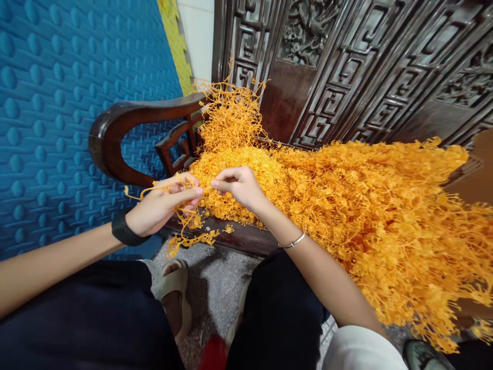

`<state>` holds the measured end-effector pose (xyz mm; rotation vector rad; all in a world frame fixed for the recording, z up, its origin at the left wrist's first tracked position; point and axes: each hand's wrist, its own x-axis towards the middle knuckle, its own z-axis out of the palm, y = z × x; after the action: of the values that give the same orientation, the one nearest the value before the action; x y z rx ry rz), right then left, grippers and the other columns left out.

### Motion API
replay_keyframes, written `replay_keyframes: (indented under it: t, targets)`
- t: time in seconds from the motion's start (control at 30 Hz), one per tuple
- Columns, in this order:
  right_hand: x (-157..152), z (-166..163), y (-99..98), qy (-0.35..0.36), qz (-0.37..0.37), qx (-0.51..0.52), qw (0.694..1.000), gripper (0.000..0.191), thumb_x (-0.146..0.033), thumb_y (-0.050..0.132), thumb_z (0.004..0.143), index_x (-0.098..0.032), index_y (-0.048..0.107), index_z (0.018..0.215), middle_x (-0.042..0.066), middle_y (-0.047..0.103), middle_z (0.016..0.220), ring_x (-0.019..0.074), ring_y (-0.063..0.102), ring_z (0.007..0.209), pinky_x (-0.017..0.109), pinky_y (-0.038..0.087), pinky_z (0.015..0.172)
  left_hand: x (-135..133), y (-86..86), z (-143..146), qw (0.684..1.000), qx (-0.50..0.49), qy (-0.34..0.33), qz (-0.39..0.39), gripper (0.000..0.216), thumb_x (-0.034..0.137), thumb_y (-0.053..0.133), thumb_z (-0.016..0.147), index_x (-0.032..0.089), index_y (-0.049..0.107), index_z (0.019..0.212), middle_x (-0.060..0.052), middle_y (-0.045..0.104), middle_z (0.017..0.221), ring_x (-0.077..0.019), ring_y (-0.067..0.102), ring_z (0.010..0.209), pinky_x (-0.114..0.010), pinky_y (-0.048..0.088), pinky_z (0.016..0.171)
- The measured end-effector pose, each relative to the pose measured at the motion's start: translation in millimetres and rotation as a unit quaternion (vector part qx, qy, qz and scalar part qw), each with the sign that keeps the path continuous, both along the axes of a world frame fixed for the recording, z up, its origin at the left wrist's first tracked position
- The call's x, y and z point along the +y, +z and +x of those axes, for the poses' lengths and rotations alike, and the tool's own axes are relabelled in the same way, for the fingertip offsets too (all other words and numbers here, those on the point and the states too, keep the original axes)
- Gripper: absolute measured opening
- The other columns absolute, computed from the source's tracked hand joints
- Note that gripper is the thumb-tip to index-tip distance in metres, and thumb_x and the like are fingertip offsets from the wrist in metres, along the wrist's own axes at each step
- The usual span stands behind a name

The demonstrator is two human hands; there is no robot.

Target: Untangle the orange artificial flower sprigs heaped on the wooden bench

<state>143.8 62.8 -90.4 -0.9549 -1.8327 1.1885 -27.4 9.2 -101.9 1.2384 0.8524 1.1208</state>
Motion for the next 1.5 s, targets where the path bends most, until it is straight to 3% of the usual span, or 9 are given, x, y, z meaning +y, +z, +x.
replay_keyframes:
  t: [0.3, 0.43, 0.53, 0.77, 0.97, 1.07, 1.27, 1.37, 1.5]
  targets:
    - [-1, 4, -1.9, -0.045, 0.004, 0.011, 0.999, 0.021, -0.034, 0.070, 0.064, -0.016, 0.062, 0.056, -0.001, 0.057, 0.053, 0.0085, 0.050, 0.051, 0.026, 0.043, 0.054, -1, 5.8, -4, 0.993, 0.102, -0.014, 0.060, 0.015, 0.024, 0.060, 0.078, 0.017, 0.047, 0.075, 0.006, 0.048, 0.057, -0.0050, 0.043, 0.049, -0.018, 0.037, 0.049]
    - [26, 61, -8.4, -0.259, 0.069, 0.087, 0.960, 0.013, -0.026, 0.068, 0.064, -0.016, 0.062, 0.057, 0.001, 0.058, 0.055, 0.0089, 0.050, 0.049, 0.026, 0.042, 0.051, -17, 13.5, -22, 0.979, 0.169, -0.033, 0.104, 0.014, 0.025, 0.058, 0.080, 0.017, 0.049, 0.072, 0.006, 0.047, 0.058, -0.0049, 0.044, 0.049, -0.017, 0.038, 0.047]
    - [47, 99, -19.0, -0.299, 0.089, 0.072, 0.947, 0.008, -0.023, 0.069, 0.063, -0.017, 0.064, 0.061, 0.002, 0.058, 0.056, 0.0098, 0.049, 0.051, 0.027, 0.040, 0.053, -22, 13.4, -35, 0.978, 0.179, -0.014, 0.109, 0.014, 0.027, 0.058, 0.080, 0.017, 0.051, 0.075, 0.003, 0.055, 0.064, -0.0065, 0.050, 0.052, -0.019, 0.043, 0.052]
    - [76, 103, -54.3, -0.269, 0.210, -0.063, 0.938, 0.017, -0.017, 0.063, 0.072, -0.018, 0.067, 0.089, 0.006, 0.060, 0.081, 0.0140, 0.051, 0.074, 0.033, 0.041, 0.077, -9, -1.6, -35, 0.980, 0.186, 0.003, 0.066, 0.019, 0.034, 0.058, 0.080, 0.016, 0.055, 0.074, -0.002, 0.064, 0.076, -0.0099, 0.057, 0.061, -0.023, 0.047, 0.064]
    - [87, 100, -59.6, -0.258, 0.213, -0.154, 0.930, 0.053, -0.030, 0.069, 0.068, -0.019, 0.053, 0.117, 0.011, 0.055, 0.114, 0.0246, 0.049, 0.105, 0.046, 0.035, 0.098, -8, -0.2, -26, 0.986, 0.158, 0.010, 0.045, 0.022, 0.035, 0.055, 0.081, 0.016, 0.059, 0.070, -0.003, 0.065, 0.074, -0.0112, 0.057, 0.058, -0.025, 0.047, 0.064]
    - [65, 81, -43.6, -0.246, 0.246, -0.146, 0.926, 0.048, -0.041, 0.068, 0.069, -0.020, 0.056, 0.111, 0.011, 0.053, 0.120, 0.0256, 0.047, 0.113, 0.045, 0.036, 0.098, -8, 0.4, -20, 0.992, 0.122, 0.004, 0.030, 0.020, 0.034, 0.055, 0.082, 0.016, 0.059, 0.075, -0.002, 0.064, 0.074, -0.0113, 0.058, 0.058, -0.026, 0.047, 0.063]
    - [-12, 21, -7.5, 0.016, 0.110, -0.098, 0.989, 0.038, -0.049, 0.049, 0.085, -0.016, 0.061, 0.073, 0.003, 0.063, 0.074, 0.0120, 0.058, 0.070, 0.028, 0.045, 0.071, -4, -1.8, -9, 0.997, 0.072, 0.010, -0.007, 0.024, 0.039, 0.055, 0.081, 0.016, 0.055, 0.085, -0.001, 0.062, 0.079, -0.0115, 0.059, 0.066, -0.027, 0.048, 0.068]
    - [-35, 5, -2.6, 0.009, 0.198, -0.090, 0.976, 0.023, -0.040, 0.059, 0.081, -0.017, 0.061, 0.080, 0.002, 0.062, 0.078, 0.0109, 0.056, 0.074, 0.025, 0.043, 0.070, -1, -4.7, -6, 0.994, 0.110, 0.010, 0.021, 0.023, 0.040, 0.053, 0.082, 0.017, 0.053, 0.086, 0.000, 0.059, 0.084, -0.0110, 0.058, 0.072, -0.026, 0.048, 0.073]
    - [-43, 4, -1.5, -0.058, 0.303, -0.034, 0.951, 0.011, -0.026, 0.056, 0.084, -0.016, 0.059, 0.088, 0.002, 0.058, 0.083, 0.0104, 0.053, 0.077, 0.026, 0.043, 0.073, -2, -5.8, -3, 0.946, 0.286, -0.111, 0.108, 0.018, 0.034, 0.048, 0.085, 0.016, 0.053, 0.084, 0.000, 0.057, 0.078, -0.0119, 0.055, 0.071, -0.026, 0.046, 0.068]
